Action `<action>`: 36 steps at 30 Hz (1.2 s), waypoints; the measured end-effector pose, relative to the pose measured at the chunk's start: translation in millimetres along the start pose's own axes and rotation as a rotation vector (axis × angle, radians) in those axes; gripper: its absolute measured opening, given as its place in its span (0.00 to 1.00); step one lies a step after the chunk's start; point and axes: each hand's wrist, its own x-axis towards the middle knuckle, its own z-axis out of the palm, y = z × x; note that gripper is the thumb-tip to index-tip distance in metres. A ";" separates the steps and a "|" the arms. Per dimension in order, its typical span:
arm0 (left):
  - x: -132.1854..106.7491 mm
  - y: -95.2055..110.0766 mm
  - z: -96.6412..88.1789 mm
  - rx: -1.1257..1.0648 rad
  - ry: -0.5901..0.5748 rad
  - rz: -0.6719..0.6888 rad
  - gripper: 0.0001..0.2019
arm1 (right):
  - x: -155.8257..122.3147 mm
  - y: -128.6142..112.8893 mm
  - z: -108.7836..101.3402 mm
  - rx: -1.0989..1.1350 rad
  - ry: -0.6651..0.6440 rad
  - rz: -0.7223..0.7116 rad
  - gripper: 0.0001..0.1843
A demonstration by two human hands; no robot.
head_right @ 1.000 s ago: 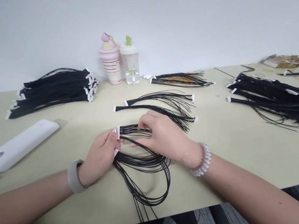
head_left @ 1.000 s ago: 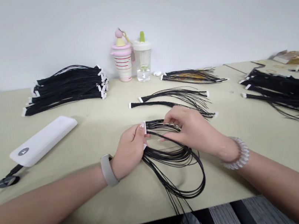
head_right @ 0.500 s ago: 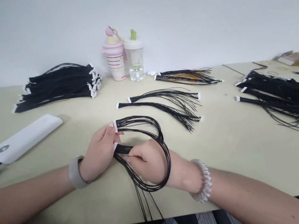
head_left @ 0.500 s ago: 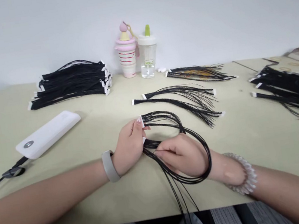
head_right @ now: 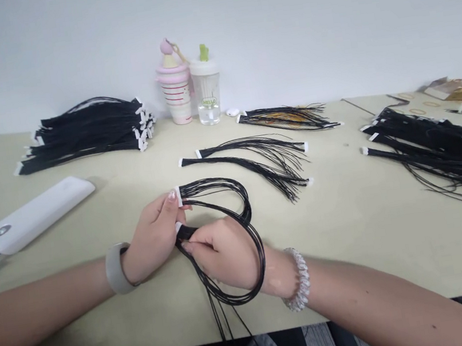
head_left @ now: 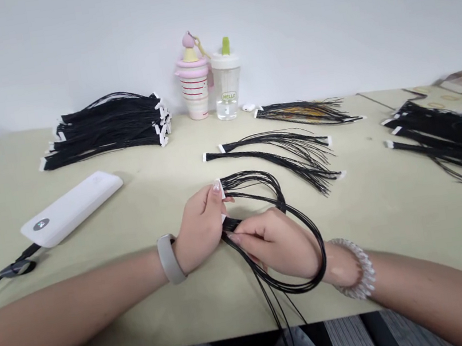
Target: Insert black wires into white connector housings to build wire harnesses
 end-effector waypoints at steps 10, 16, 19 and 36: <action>2.8 -1.0 1.8 -0.075 -0.004 -0.001 0.19 | -0.1 -6.1 5.6 -0.211 0.122 -0.011 0.12; 2.7 2.5 -0.2 -0.036 -0.010 -0.042 0.20 | -2.8 1.3 -12.5 -0.214 -0.016 0.000 0.10; 3.1 5.2 -0.8 -0.028 0.002 -0.081 0.21 | -4.7 10.7 -43.4 -0.169 -0.126 0.031 0.11; 2.2 5.0 -1.6 -0.034 -0.037 -0.082 0.20 | 5.2 25.0 -87.4 0.809 0.732 0.116 0.04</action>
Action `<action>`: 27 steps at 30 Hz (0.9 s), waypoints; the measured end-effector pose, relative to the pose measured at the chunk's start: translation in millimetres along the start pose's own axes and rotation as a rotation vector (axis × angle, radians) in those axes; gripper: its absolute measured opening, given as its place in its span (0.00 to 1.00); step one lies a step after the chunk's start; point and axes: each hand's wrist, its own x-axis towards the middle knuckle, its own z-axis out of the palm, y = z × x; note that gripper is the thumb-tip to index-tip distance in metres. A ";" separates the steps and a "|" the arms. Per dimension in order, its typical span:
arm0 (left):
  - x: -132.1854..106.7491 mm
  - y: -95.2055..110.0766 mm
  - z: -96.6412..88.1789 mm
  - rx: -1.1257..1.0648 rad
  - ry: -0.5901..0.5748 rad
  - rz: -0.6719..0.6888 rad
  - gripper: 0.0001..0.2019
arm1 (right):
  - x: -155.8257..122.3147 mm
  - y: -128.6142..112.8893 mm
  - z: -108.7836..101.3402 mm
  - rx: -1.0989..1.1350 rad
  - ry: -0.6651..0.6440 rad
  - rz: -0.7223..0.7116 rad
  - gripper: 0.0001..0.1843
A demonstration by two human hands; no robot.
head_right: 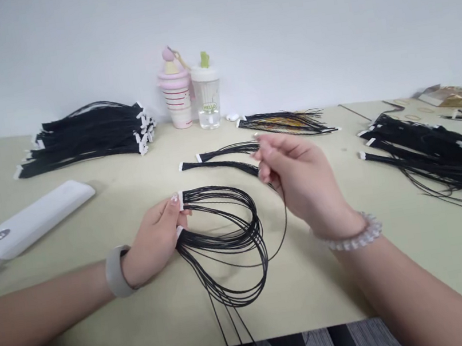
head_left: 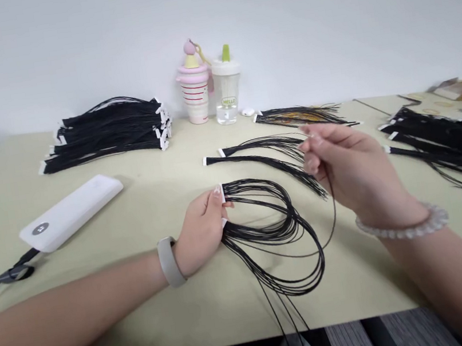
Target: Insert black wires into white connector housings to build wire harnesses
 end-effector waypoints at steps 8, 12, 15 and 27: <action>-2.9 -4.9 -1.3 0.072 -0.056 0.090 0.20 | -30.3 25.0 29.4 -0.683 -0.383 -0.362 0.06; -4.9 -2.8 -1.7 0.095 -0.107 0.108 0.20 | -33.7 31.4 32.7 -0.741 -0.370 -0.458 0.06; -5.2 -1.7 -1.6 0.100 -0.108 0.117 0.21 | -36.4 30.6 34.3 -0.812 -0.332 -0.493 0.05; -5.0 -2.2 -1.9 0.099 -0.124 0.112 0.21 | -36.9 27.9 30.5 -1.012 -0.411 -0.561 0.08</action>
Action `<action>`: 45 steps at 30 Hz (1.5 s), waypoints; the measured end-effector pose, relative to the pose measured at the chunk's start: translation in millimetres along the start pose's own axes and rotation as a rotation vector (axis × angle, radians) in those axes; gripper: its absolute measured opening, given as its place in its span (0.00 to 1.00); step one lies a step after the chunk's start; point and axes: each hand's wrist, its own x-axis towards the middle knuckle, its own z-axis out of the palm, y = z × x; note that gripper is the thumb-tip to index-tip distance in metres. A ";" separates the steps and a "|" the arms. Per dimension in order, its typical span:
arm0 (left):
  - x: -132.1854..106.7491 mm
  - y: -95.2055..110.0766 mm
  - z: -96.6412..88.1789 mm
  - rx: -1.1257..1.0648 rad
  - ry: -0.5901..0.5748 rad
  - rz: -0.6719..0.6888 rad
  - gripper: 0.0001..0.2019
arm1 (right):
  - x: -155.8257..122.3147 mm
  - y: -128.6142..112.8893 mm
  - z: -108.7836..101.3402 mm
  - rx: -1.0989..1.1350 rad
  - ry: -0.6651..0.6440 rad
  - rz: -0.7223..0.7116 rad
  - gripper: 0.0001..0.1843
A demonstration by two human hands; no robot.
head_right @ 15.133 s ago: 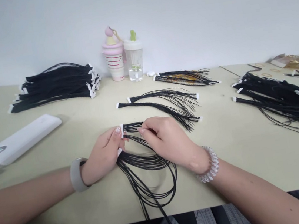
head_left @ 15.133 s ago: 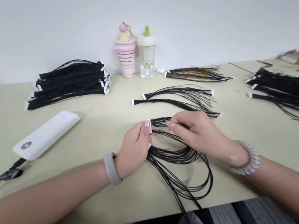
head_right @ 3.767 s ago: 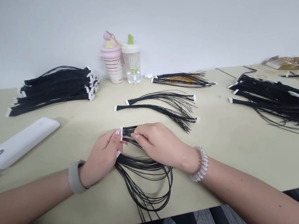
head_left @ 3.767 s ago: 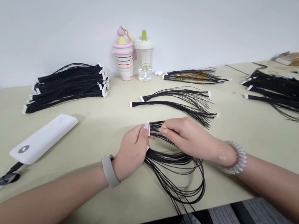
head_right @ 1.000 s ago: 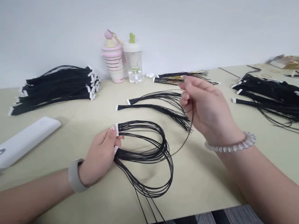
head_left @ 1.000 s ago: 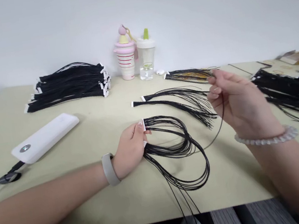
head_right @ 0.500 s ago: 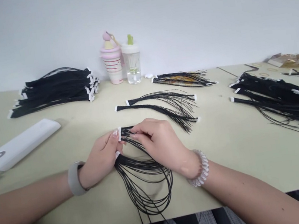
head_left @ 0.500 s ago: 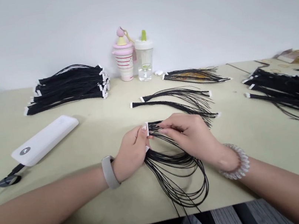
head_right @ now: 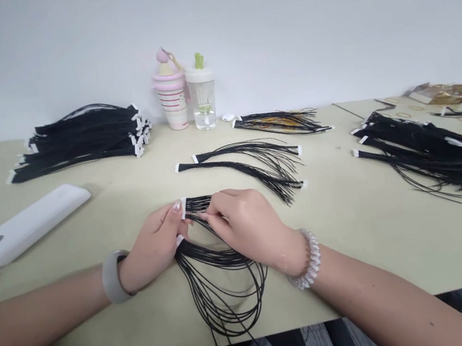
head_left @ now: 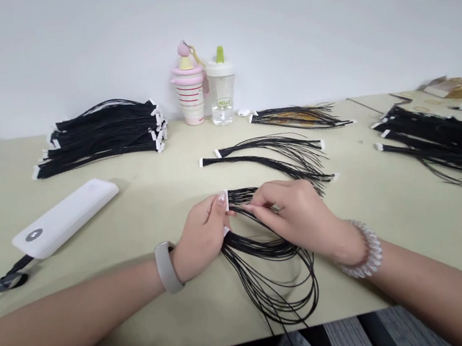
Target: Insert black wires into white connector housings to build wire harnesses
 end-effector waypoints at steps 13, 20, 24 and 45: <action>0.6 -1.4 0.0 0.001 -0.023 -0.010 0.22 | -3.8 4.2 4.7 -0.385 0.012 -0.354 0.13; 0.4 -2.2 -0.7 0.052 -0.080 0.040 0.23 | -3.5 7.4 9.0 -0.347 -0.039 -0.386 0.13; 0.2 -3.8 -0.1 0.052 -0.104 0.045 0.23 | -4.7 8.2 10.4 -0.321 -0.025 -0.414 0.13; 4.6 -0.8 0.9 -0.057 0.094 -0.081 0.21 | -12.7 -19.5 -10.6 0.265 -0.622 0.118 0.21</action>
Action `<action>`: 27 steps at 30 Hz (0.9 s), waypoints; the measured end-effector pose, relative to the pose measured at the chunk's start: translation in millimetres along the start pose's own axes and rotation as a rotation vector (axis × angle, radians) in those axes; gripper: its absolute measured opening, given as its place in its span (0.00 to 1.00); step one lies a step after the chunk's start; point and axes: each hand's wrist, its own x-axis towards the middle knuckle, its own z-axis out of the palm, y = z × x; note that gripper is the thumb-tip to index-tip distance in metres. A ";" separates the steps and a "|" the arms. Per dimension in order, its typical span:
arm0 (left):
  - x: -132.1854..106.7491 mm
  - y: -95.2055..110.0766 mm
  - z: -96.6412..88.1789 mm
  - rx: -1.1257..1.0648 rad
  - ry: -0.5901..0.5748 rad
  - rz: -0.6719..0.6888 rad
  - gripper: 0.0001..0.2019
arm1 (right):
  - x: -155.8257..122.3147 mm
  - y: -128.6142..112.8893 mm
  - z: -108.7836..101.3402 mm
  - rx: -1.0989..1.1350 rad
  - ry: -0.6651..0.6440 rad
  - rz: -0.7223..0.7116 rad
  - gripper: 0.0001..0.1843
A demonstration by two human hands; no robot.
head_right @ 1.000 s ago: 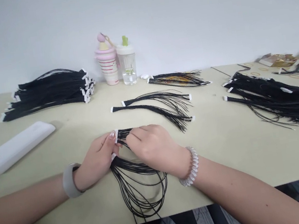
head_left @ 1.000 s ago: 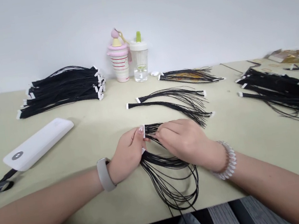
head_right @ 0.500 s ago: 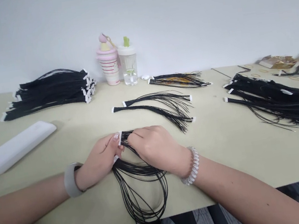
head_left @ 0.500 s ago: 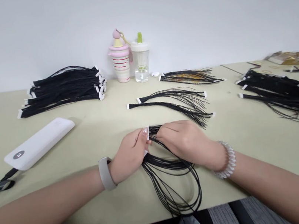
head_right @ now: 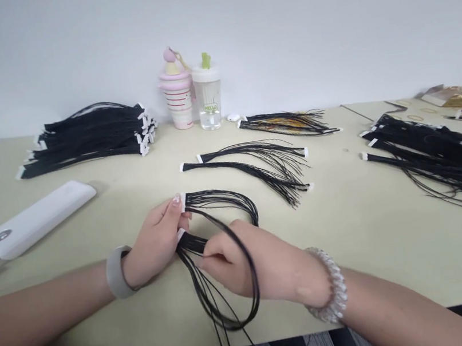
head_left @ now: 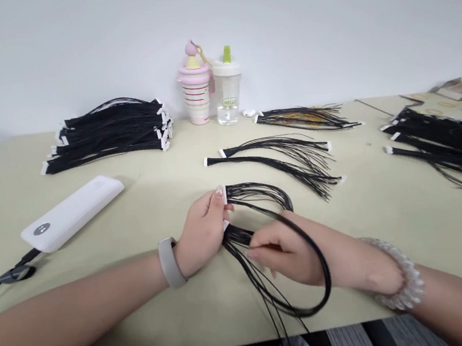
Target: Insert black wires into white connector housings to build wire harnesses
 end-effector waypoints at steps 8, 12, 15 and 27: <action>1.0 -2.7 1.1 0.007 0.002 0.036 0.21 | 16.4 -1.5 21.0 -0.067 0.192 -0.015 0.18; 1.3 -3.8 0.8 0.000 -0.001 0.027 0.20 | 17.4 -3.7 21.9 -0.099 0.210 -0.017 0.17; 1.2 -3.3 0.6 -0.006 -0.005 0.041 0.20 | 18.7 -3.7 22.2 -0.109 0.217 0.001 0.17; -0.3 -3.0 1.3 -0.019 -0.017 0.014 0.20 | 17.8 -2.4 25.3 -0.154 0.246 0.008 0.15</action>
